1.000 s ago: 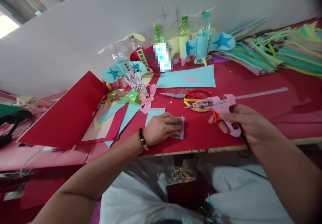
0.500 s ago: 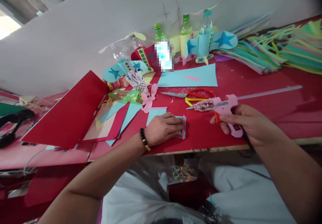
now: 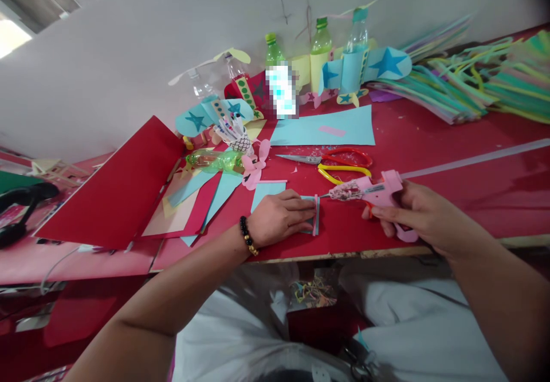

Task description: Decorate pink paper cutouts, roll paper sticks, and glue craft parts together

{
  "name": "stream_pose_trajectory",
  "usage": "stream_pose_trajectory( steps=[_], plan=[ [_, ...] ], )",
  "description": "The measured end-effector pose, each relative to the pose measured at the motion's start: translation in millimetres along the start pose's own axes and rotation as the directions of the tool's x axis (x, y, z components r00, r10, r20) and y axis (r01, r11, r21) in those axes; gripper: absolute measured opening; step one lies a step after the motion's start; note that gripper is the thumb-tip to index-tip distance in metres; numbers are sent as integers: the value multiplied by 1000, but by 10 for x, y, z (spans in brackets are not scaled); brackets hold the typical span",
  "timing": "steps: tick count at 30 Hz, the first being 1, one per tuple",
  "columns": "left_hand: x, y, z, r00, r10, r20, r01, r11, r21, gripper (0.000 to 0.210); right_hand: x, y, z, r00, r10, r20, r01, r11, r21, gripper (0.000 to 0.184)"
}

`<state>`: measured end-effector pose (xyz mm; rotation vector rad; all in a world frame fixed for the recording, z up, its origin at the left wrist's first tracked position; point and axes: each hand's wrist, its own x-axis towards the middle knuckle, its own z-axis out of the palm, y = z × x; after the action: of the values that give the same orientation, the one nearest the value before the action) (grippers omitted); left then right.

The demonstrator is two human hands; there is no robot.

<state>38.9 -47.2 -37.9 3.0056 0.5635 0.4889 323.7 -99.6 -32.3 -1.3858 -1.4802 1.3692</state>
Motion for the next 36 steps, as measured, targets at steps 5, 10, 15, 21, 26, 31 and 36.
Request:
stream_pose_trajectory(
  steps=[5,10,15,21,26,31,36],
  plan=[
    [4,5,-12,1000,5,7,-6,1000,10,31,18,4,7,1000,-14,-13,14,1000,7,23],
    [-5,2,-18,1000,3,11,-3,1000,7,31,24,3,11,1000,-7,-12,8,1000,22,23],
    [9,-11,-27,999,41,-9,-41,999,-14,30,24,8,5,1000,-12,-10,13,1000,8,25],
    [3,-60,-51,996,72,50,-72,997,-7,30,24,10,2,1000,0,-12,0,1000,6,25],
    [-19,-95,-58,992,105,77,-104,994,-9,32,20,13,-2,1000,-4,-14,5,1000,10,23],
    [-24,-100,-58,990,105,90,-104,994,-18,34,20,-2,8,1000,-20,-16,20,1000,4,23],
    [-31,-96,-74,991,81,105,-80,997,-8,35,23,-3,12,1000,-12,-21,12,1000,-1,24]
  ],
)
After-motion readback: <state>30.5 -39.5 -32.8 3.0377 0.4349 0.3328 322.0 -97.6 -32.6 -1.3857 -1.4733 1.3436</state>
